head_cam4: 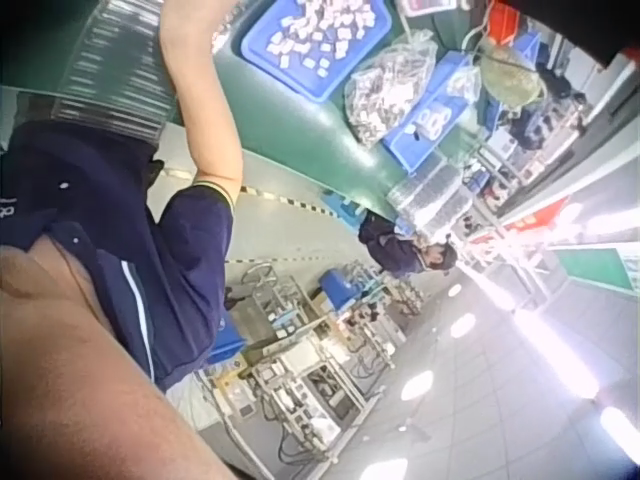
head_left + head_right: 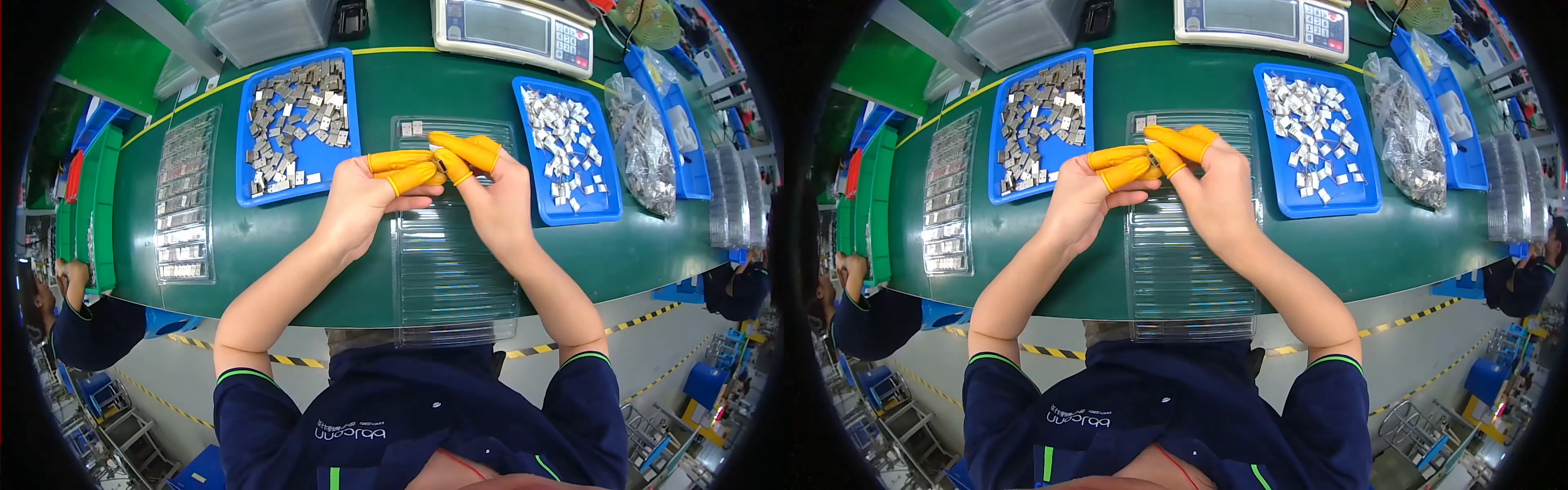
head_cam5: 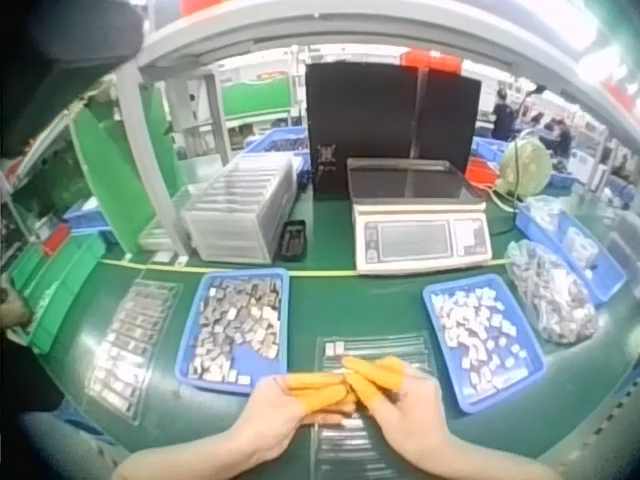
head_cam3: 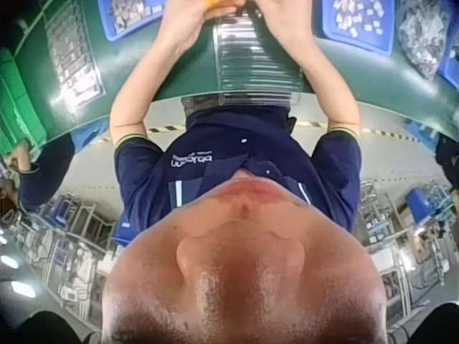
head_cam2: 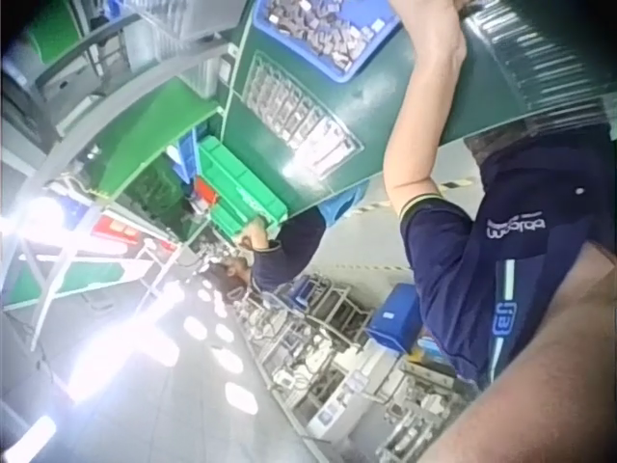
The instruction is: Picking small electronic components from trays and placing them into a plastic organizer.
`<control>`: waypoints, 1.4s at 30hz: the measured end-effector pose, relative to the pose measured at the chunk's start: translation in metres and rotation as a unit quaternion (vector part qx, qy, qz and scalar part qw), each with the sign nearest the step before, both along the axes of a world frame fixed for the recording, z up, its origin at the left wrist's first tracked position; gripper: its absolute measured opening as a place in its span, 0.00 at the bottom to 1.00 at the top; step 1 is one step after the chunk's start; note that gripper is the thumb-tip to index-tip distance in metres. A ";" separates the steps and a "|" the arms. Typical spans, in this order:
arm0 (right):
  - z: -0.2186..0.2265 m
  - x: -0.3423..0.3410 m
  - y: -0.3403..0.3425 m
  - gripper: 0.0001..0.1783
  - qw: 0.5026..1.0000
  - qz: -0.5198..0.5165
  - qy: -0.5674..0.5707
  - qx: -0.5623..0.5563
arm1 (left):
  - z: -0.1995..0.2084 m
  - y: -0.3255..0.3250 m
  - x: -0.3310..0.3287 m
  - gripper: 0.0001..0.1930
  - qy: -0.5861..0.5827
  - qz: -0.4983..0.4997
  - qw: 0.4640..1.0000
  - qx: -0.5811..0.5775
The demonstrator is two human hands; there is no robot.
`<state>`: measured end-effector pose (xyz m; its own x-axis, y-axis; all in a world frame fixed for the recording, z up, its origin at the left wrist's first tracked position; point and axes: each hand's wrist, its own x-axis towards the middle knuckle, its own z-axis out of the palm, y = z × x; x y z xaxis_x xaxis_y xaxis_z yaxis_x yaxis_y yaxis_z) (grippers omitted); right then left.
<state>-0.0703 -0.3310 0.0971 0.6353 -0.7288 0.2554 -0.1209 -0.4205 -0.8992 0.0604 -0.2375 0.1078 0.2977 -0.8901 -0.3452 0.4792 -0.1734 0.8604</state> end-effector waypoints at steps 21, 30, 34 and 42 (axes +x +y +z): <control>-0.003 -0.002 -0.014 0.10 0.972 0.001 -0.059 0.228 | -0.031 -0.003 0.002 0.13 -0.084 0.039 0.993 -0.070; 0.000 -0.008 -0.020 0.10 0.980 0.024 0.035 0.196 | -0.033 -0.003 0.001 0.12 -0.115 0.059 0.989 -0.071; -0.004 -0.007 -0.019 0.10 0.976 0.010 0.009 0.217 | -0.034 -0.004 0.003 0.12 -0.125 0.052 0.989 -0.063; 0.004 -0.010 -0.032 0.11 0.982 0.085 0.078 0.152 | -0.033 -0.001 0.002 0.11 -0.156 0.008 0.985 -0.076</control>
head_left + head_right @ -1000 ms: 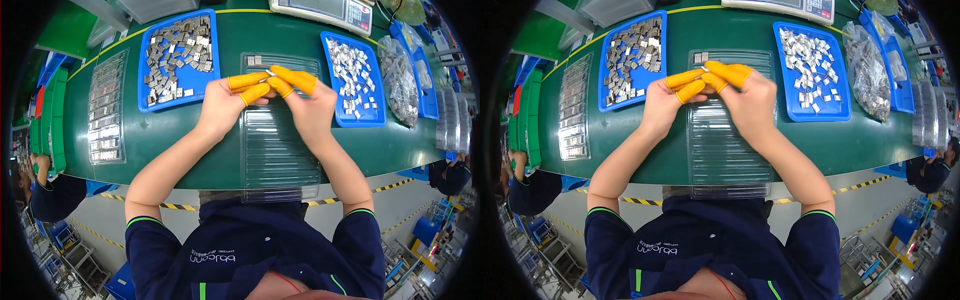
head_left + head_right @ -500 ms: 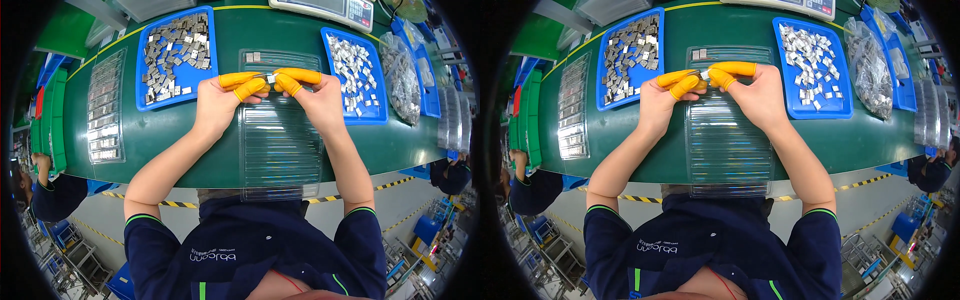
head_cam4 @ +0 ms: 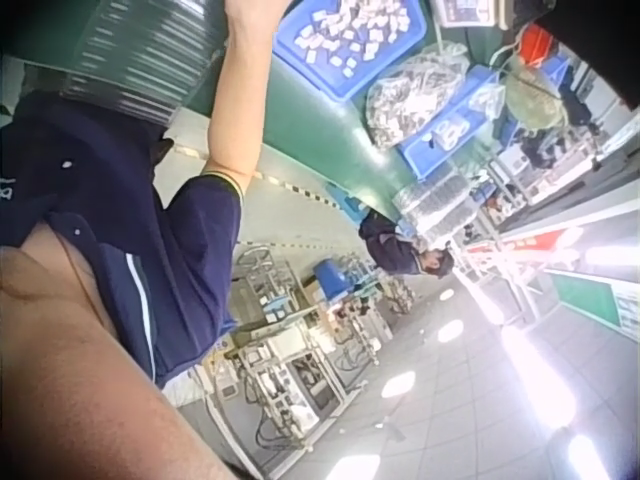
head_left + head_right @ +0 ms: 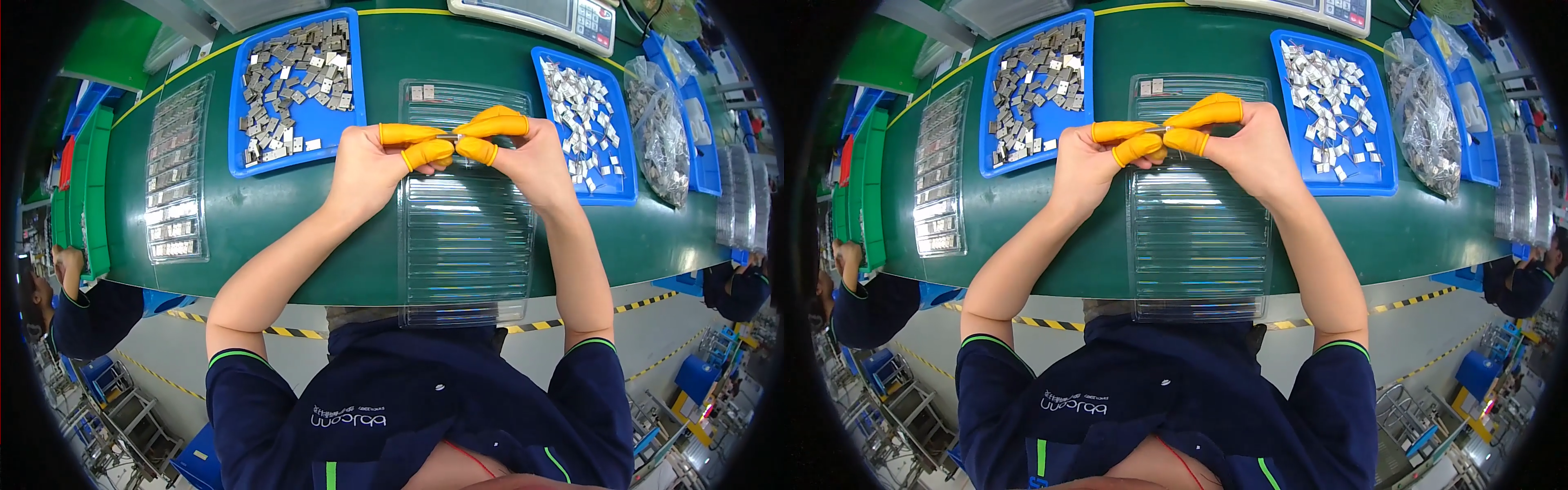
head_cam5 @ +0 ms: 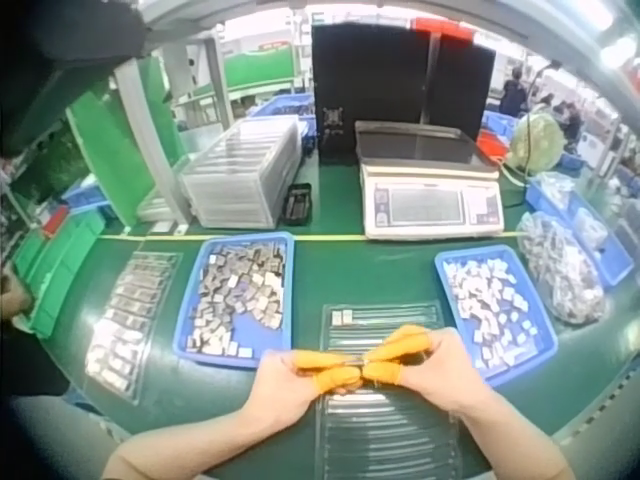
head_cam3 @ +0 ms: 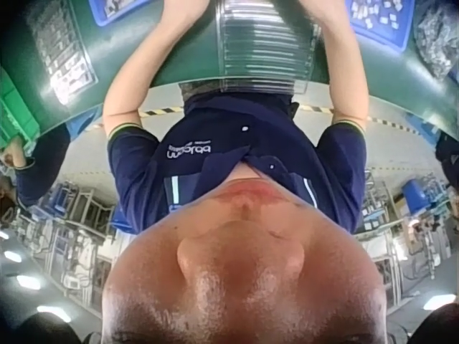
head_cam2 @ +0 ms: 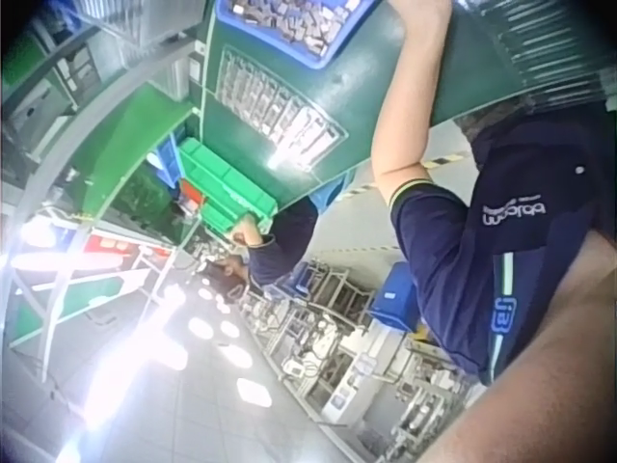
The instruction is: Picking small electronic components from trays and placing them into a plastic organizer.
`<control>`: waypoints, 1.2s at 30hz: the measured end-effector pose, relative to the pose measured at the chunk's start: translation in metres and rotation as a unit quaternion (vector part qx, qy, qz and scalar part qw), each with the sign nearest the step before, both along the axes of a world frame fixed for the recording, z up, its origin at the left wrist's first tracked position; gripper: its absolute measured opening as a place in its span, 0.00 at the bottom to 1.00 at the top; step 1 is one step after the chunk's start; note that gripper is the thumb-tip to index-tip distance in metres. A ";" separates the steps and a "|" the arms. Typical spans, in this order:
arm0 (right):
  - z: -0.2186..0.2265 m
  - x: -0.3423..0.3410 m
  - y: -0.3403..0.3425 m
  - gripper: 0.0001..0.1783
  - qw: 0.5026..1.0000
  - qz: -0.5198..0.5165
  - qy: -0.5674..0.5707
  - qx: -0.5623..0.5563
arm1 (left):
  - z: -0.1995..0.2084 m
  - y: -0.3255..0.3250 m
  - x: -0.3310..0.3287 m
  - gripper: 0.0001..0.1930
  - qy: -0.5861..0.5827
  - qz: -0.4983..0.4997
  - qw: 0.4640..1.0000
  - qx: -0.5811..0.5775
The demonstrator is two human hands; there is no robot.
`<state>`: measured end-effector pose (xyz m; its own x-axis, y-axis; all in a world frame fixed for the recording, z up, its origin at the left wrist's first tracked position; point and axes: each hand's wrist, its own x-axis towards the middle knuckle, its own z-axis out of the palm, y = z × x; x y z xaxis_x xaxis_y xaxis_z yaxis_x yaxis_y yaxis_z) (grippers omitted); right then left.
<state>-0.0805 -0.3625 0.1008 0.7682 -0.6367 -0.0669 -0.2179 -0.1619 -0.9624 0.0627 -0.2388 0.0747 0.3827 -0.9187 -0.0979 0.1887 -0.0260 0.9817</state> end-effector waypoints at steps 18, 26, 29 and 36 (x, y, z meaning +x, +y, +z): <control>0.005 -0.004 -0.005 0.09 0.983 0.073 -0.081 0.147 | 0.000 0.000 -0.009 0.11 0.044 -0.064 0.996 -0.043; 0.003 0.013 -0.028 0.11 0.970 -0.056 0.042 -0.233 | -0.011 0.007 -0.027 0.27 -0.640 -0.084 0.764 -0.027; -0.010 0.035 -0.022 0.10 0.890 -0.071 0.045 -0.448 | -0.013 0.009 -0.030 0.26 -0.667 -0.085 0.741 -0.002; -0.031 0.044 -0.020 0.10 0.826 -0.031 0.073 -0.558 | -0.006 0.008 -0.035 0.21 -0.670 -0.099 0.735 0.023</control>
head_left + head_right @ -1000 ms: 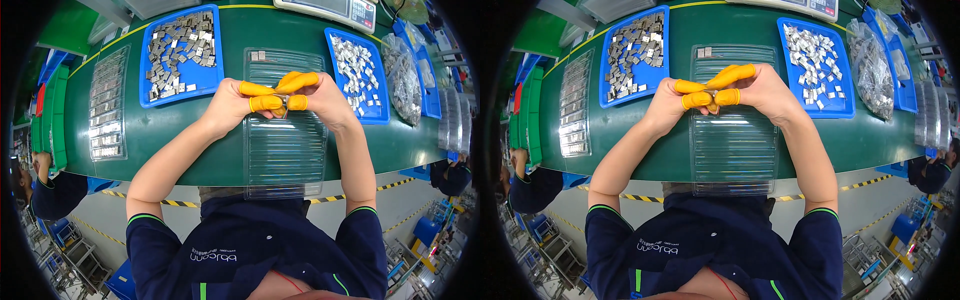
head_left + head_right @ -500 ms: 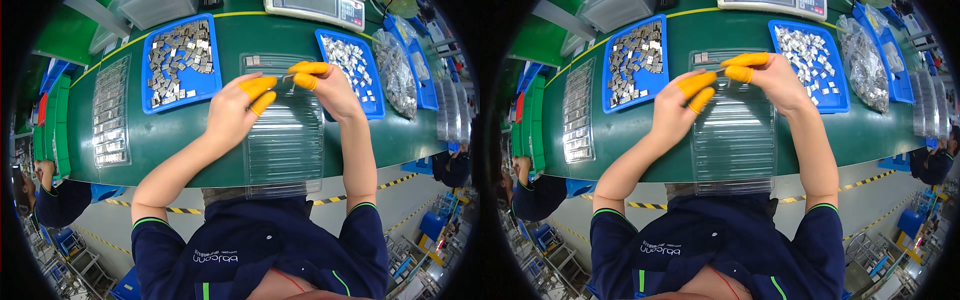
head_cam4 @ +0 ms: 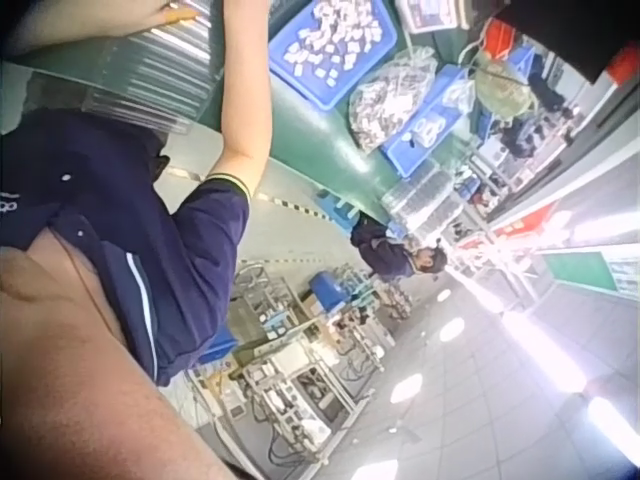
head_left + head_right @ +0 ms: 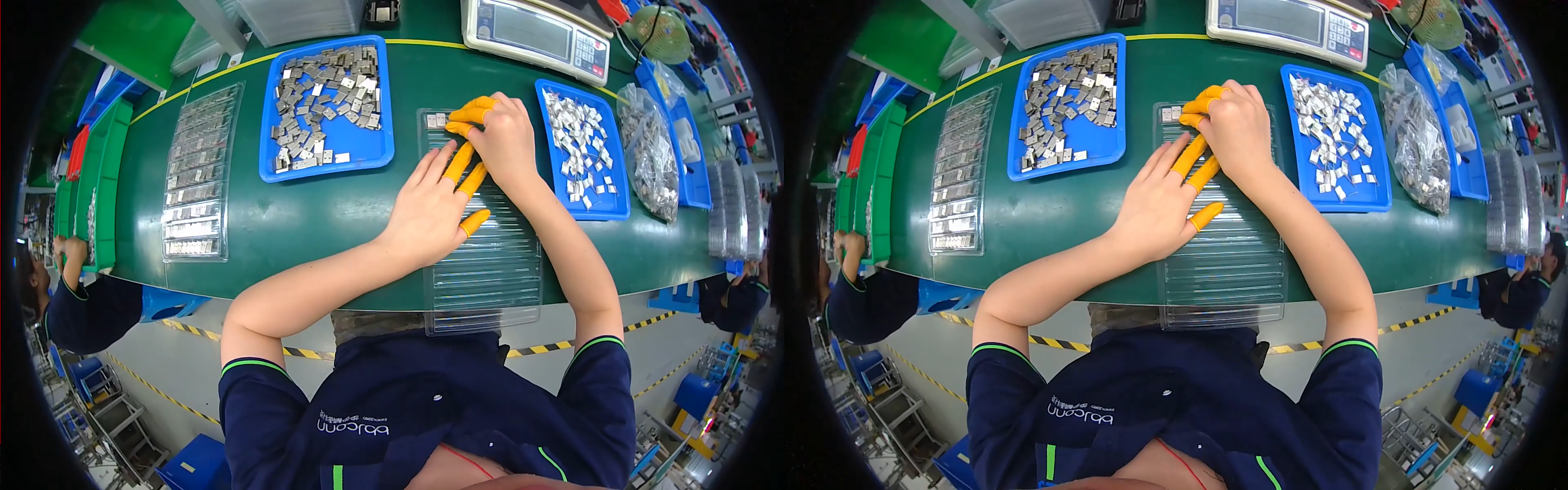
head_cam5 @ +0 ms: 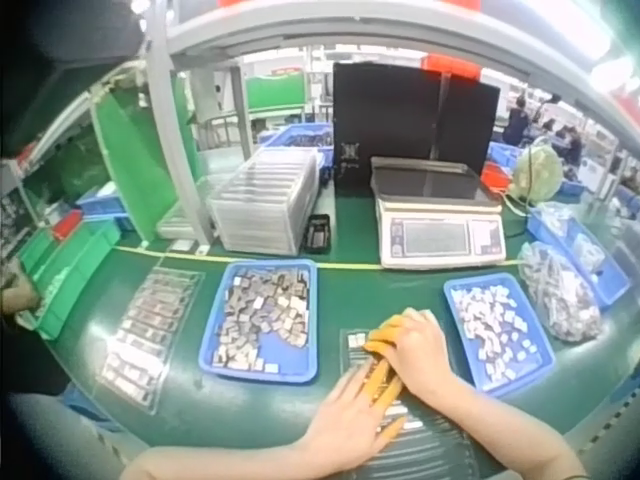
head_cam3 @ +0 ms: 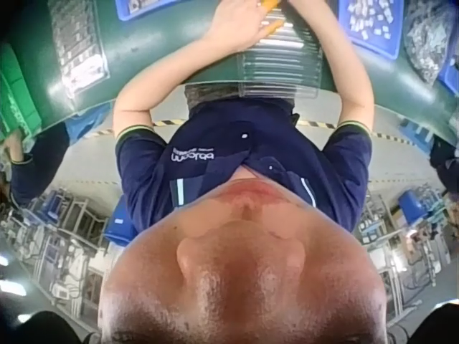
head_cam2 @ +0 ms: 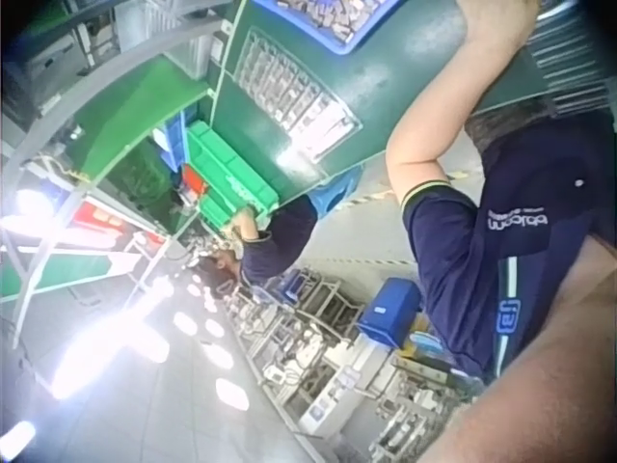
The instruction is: Picking small electronic components from trays and placing them into a plastic organizer.
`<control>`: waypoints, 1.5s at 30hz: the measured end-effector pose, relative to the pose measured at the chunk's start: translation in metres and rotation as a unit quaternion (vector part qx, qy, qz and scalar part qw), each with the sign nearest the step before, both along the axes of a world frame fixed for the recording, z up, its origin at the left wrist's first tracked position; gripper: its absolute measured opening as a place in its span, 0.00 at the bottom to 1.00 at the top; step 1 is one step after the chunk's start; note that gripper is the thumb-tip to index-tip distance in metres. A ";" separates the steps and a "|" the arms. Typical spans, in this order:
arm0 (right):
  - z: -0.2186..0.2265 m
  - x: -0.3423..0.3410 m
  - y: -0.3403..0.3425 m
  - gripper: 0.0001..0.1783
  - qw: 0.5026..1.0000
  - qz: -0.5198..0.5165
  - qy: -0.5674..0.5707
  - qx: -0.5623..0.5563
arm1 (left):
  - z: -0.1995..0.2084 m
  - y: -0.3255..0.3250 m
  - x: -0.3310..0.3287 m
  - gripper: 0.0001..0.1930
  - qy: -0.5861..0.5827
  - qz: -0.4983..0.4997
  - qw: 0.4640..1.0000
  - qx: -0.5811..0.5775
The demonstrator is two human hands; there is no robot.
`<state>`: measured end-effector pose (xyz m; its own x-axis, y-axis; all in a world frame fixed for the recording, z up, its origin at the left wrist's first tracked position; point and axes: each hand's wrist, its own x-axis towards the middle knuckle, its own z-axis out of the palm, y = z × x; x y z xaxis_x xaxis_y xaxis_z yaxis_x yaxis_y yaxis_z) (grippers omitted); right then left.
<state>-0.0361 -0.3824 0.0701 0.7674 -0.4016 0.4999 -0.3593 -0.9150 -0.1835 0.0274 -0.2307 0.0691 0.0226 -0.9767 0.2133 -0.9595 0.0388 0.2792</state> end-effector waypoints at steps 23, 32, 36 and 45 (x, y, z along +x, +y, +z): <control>0.013 -0.092 -0.061 0.10 0.941 -0.278 0.110 0.161 | 0.023 -0.002 0.131 0.16 0.152 0.245 0.958 -0.003; 0.012 -0.099 -0.075 0.16 0.937 -0.302 0.018 0.176 | 0.030 -0.002 0.120 0.15 0.091 0.265 0.960 0.014; 0.017 -0.102 -0.077 0.15 0.940 -0.288 -0.033 0.179 | 0.020 0.002 0.120 0.16 0.021 0.223 0.973 -0.051; 0.015 -0.111 -0.089 0.10 0.933 -0.335 -0.111 0.064 | 0.018 -0.005 0.120 0.09 0.184 0.241 0.953 -0.022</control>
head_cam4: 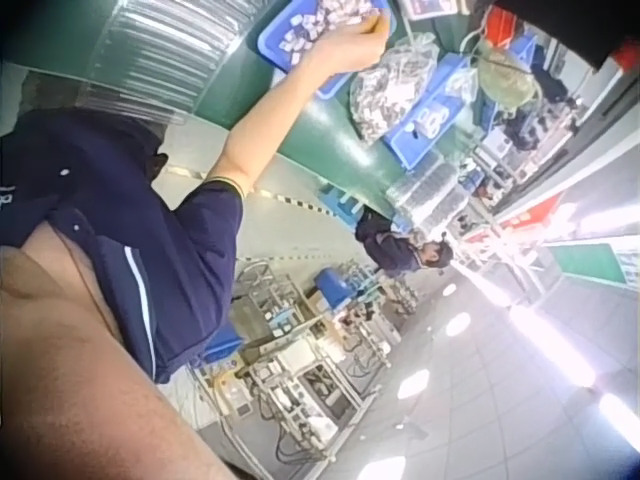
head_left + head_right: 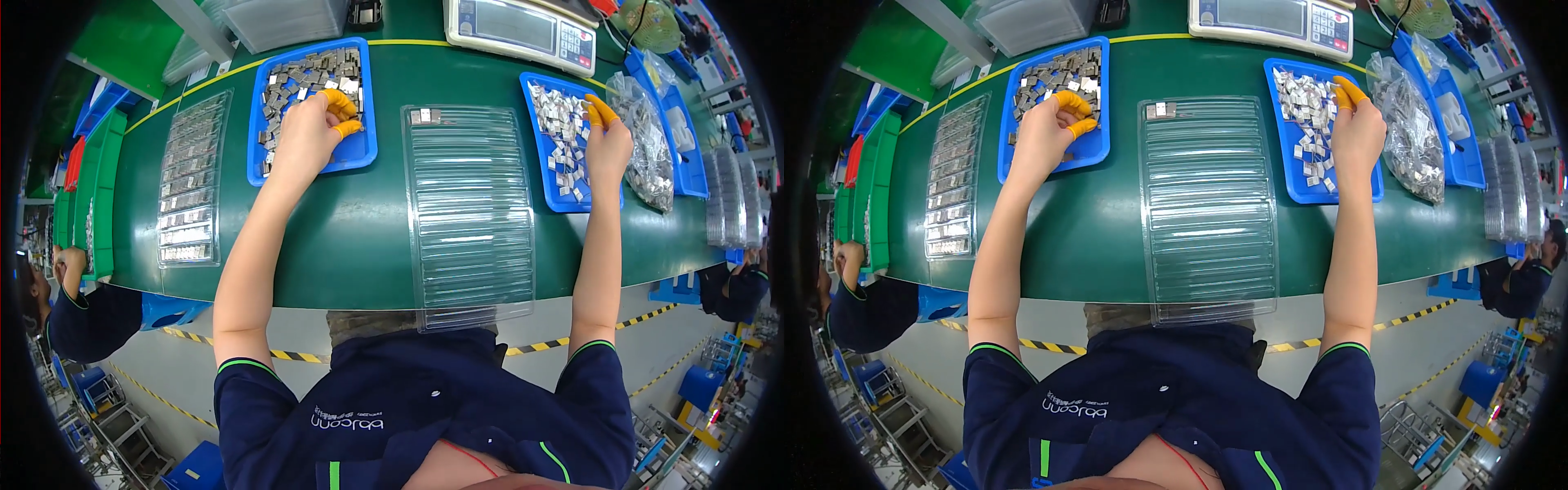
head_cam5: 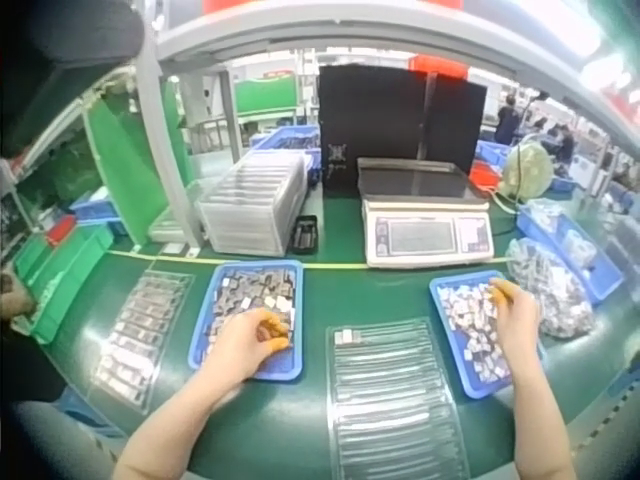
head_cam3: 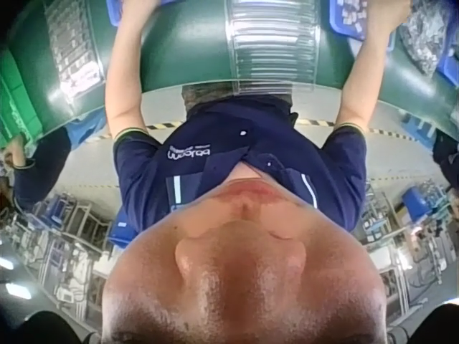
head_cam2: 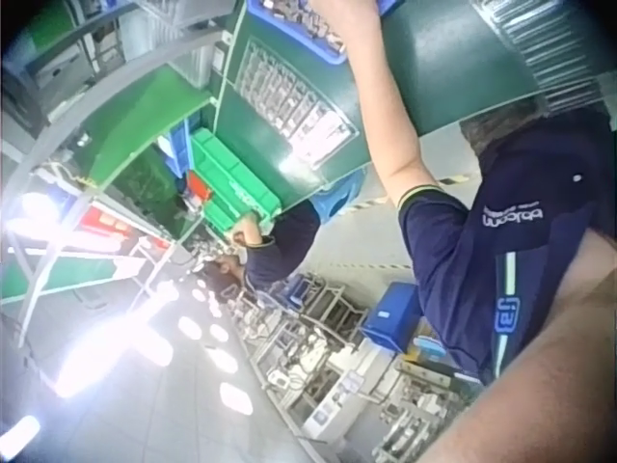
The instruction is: Picking small electronic components from trays and placing them into a plastic organizer.
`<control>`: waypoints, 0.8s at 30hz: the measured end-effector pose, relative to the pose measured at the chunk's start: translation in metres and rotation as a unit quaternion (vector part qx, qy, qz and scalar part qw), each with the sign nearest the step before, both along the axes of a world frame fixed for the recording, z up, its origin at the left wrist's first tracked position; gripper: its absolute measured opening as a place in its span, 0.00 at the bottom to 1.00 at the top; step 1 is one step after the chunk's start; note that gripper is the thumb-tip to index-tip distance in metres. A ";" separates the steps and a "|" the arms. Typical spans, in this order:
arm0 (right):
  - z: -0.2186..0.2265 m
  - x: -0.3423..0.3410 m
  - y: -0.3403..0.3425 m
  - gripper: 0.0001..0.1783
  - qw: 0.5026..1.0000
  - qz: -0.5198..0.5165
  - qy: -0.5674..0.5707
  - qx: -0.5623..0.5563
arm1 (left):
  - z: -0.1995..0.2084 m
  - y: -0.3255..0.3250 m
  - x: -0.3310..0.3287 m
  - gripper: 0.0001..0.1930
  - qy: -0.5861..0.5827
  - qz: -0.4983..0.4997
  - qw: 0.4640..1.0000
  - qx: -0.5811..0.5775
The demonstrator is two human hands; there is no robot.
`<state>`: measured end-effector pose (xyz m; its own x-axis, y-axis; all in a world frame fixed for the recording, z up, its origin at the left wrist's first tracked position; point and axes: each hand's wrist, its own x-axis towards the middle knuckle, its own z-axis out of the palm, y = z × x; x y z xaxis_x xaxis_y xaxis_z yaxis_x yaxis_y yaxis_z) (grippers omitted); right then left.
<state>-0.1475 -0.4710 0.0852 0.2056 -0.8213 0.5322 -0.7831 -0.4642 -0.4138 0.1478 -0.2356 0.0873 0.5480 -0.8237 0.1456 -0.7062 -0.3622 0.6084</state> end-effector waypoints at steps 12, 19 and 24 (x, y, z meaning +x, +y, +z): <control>0.019 0.068 0.100 0.11 0.933 0.318 -0.130 0.105 | 0.007 0.003 -0.059 0.12 0.457 -0.097 0.869 -0.164; 0.017 0.072 0.108 0.11 0.753 0.330 -0.224 0.523 | 0.000 0.002 -0.062 0.14 0.464 -0.085 0.867 -0.162; 0.014 0.071 0.110 0.12 0.747 0.335 -0.227 0.528 | 0.002 0.001 -0.068 0.12 0.464 -0.089 0.872 -0.125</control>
